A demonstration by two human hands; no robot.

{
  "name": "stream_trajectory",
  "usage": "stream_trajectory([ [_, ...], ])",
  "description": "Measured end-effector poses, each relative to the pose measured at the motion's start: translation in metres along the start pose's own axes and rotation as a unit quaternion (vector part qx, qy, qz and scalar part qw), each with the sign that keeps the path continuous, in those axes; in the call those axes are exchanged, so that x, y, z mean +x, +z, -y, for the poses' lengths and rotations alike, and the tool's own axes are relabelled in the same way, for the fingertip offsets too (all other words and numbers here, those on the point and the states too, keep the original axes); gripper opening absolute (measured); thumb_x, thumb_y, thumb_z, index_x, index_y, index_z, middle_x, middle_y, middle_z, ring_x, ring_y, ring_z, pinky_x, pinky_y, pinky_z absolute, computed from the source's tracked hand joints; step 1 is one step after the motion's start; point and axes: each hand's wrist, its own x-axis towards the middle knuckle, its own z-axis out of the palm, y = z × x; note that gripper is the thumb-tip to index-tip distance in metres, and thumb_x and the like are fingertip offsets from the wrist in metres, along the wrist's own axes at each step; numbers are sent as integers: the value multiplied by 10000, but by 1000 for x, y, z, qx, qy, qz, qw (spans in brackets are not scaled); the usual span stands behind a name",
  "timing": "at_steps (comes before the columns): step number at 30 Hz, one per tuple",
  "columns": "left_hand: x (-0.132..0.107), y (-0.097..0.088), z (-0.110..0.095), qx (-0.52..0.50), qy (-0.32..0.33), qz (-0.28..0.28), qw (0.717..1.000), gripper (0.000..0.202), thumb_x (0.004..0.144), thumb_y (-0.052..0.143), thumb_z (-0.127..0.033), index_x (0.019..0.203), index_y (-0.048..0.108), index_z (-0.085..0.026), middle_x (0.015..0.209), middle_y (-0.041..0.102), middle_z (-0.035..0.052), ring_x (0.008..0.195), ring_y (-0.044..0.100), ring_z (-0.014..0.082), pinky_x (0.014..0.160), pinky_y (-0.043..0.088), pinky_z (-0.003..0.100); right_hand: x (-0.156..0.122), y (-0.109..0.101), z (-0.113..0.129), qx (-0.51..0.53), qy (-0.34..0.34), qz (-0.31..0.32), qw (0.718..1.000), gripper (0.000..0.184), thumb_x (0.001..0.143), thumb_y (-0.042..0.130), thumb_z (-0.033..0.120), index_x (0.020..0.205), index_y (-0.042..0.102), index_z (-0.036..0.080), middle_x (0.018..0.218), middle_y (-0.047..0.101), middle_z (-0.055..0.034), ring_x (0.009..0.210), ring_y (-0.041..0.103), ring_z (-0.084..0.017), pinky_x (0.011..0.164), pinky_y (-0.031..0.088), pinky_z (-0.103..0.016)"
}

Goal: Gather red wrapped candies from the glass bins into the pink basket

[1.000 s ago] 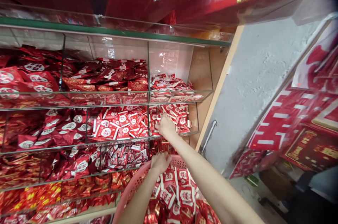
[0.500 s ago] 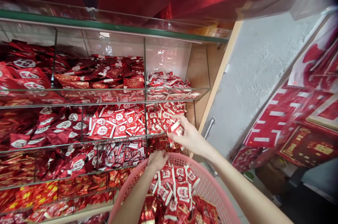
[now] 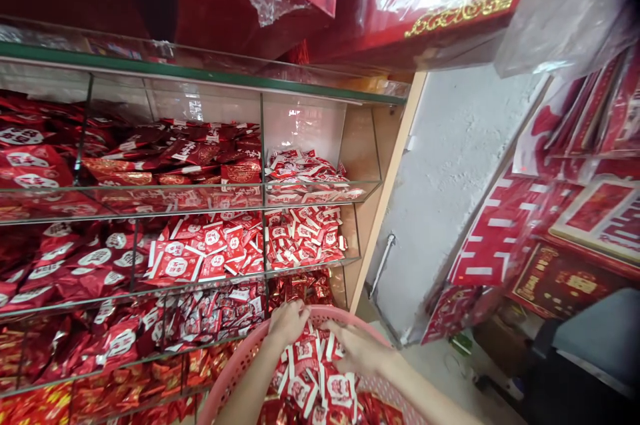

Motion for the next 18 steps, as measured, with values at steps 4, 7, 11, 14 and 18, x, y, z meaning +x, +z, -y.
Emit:
stream_trajectory([
  [4, 1, 2, 2, 0, 3, -1, 1000, 480, 820, 203, -529, 871, 582, -240, 891, 672, 40, 845, 599, 188, 706, 411, 280, 0, -15, 3, 4, -26, -23, 999, 570, 657, 580, 262, 1180, 360, 216, 1036, 564, -47, 871, 534, -174, 736, 392, -250],
  [7, 1, 3, 2, 0, 3, 0, 1000, 471, 823, 204, -519, 854, 581, -238, 878, 672, 37, 831, 601, 178, 693, 410, 268, 8, -23, 8, -10, -14, -49, 999, 481, 662, 556, 243, 1100, 360, 218, 967, 575, -23, 788, 541, -149, 671, 385, -230],
  [11, 0, 2, 2, 2, 5, -4, 1000, 422, 830, 230, -474, 851, 580, -240, 881, 669, 27, 841, 599, 164, 702, 411, 253, 27, -14, 11, -75, -23, -43, 996, 479, 629, 568, 199, 1075, 394, 209, 1058, 545, -59, 930, 530, -191, 746, 380, -254],
  [14, -1, 0, 2, 4, 8, -5, 1000, 351, 824, 276, -423, 847, 579, -245, 890, 668, 18, 859, 597, 163, 716, 415, 250, 37, -3, 12, -117, -29, -25, 992, 580, 614, 570, 186, 1160, 380, 221, 1119, 521, -76, 1031, 496, -224, 815, 372, -290],
  [18, -2, -1, 2, 3, 3, -6, 1000, 333, 817, 290, -398, 855, 581, -242, 898, 669, 24, 861, 599, 164, 724, 420, 251, 36, -4, 18, -146, -26, -9, 989, 720, 609, 608, 243, 1268, 317, 232, 1198, 490, -105, 1074, 480, -253, 845, 368, -325],
])
